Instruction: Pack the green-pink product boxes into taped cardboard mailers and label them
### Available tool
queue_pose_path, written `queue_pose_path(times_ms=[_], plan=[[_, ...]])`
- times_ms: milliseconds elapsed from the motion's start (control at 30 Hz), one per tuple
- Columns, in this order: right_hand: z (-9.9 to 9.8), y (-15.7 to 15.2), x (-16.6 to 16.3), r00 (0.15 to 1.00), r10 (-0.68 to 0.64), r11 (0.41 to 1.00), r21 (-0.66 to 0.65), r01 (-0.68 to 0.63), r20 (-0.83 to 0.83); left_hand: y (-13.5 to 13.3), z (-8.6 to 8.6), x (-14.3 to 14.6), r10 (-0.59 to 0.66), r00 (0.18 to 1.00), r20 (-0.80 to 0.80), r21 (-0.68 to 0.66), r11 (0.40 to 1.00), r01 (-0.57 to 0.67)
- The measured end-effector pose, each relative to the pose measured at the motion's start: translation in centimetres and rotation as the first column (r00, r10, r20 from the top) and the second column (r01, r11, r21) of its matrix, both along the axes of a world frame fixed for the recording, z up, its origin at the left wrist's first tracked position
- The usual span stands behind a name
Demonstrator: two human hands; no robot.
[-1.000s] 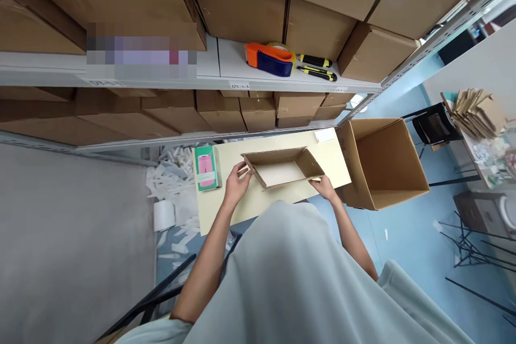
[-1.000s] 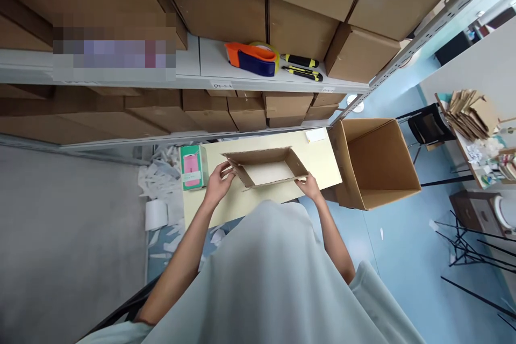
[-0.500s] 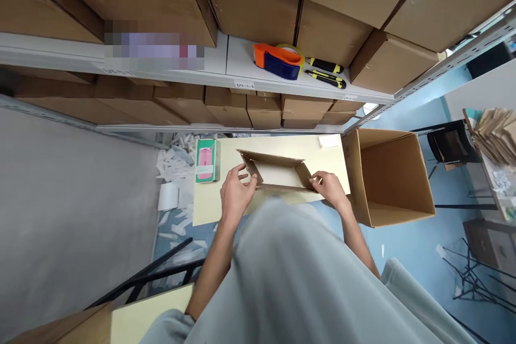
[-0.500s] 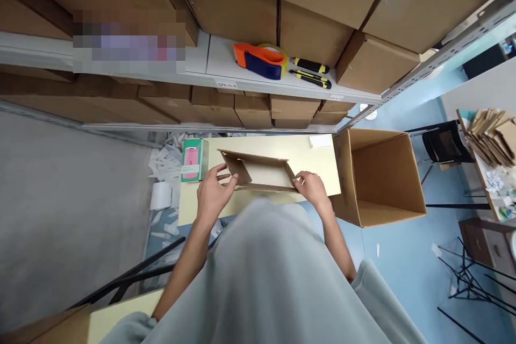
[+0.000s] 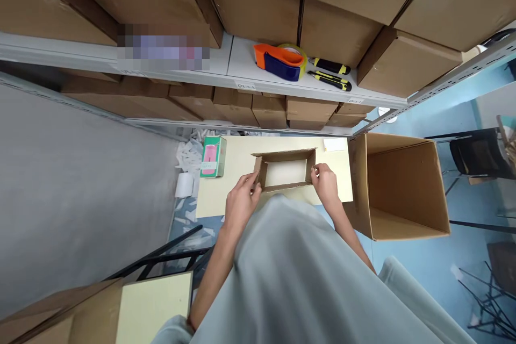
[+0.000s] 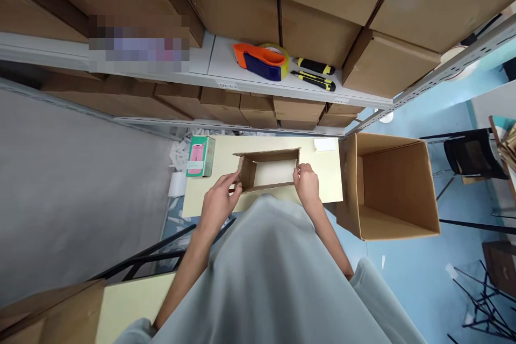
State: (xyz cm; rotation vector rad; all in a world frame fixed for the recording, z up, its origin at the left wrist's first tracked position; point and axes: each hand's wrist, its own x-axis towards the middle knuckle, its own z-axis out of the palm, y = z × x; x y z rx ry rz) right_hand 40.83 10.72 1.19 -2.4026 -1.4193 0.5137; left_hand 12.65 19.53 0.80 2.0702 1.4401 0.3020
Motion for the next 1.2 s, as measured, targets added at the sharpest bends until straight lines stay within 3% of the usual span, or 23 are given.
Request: queue_pose_path(times_ms=[267, 467, 600, 767, 900, 1000, 1100, 1200], plan=[[-0.3, -0.5, -1.2, 0.988, 0.157, 0.982, -0.103, -0.156, -0.002, -0.5, -1.9, 1.7, -0.088, 0.996, 0.007, 0.058, 0.994, 0.087], [-0.7, 0.7, -2.9, 0.989, 0.14, 0.969, -0.201, -0.145, -0.035, -0.9, -3.3, 1.6, 0.017, 0.999, -0.039, 0.03, 0.999, -0.016], [-1.7, 2.2, -4.1, 0.995, 0.1, 0.97, -0.22, -0.104, -0.029, -0.9, -3.7, 0.8, -0.029, 0.996, -0.079, -0.027, 0.999, 0.027], [-2.8, 2.4, -4.2, 0.998, 0.057, 0.986, -0.158, -0.055, 0.007, -0.4, -3.5, -0.4, -0.104, 0.991, -0.085, -0.02, 0.995, 0.102], [-3.2, 0.6, -1.3, 0.997, 0.07, 0.998, -0.004, -0.07, 0.023, 0.2, -3.2, -1.1, -0.096, 0.995, -0.016, -0.018, 0.995, 0.096], [-3.6, -0.7, 1.2, 0.986, 0.027, 0.999, 0.045, -0.02, -0.164, 0.8, -3.3, -1.2, -0.057, 0.995, 0.082, -0.032, 0.998, 0.06], [-4.2, -0.9, 2.4, 0.917, -0.055, 0.995, 0.052, 0.082, -0.395, 1.5, -3.6, -1.2, -0.035, 0.989, 0.142, -0.074, 0.996, 0.046], [-4.7, -0.5, 2.4, 0.87, -0.121, 0.984, 0.055, 0.167, -0.478, 2.4, -3.8, -1.7, -0.07, 0.982, 0.178, -0.154, 0.983, 0.098]])
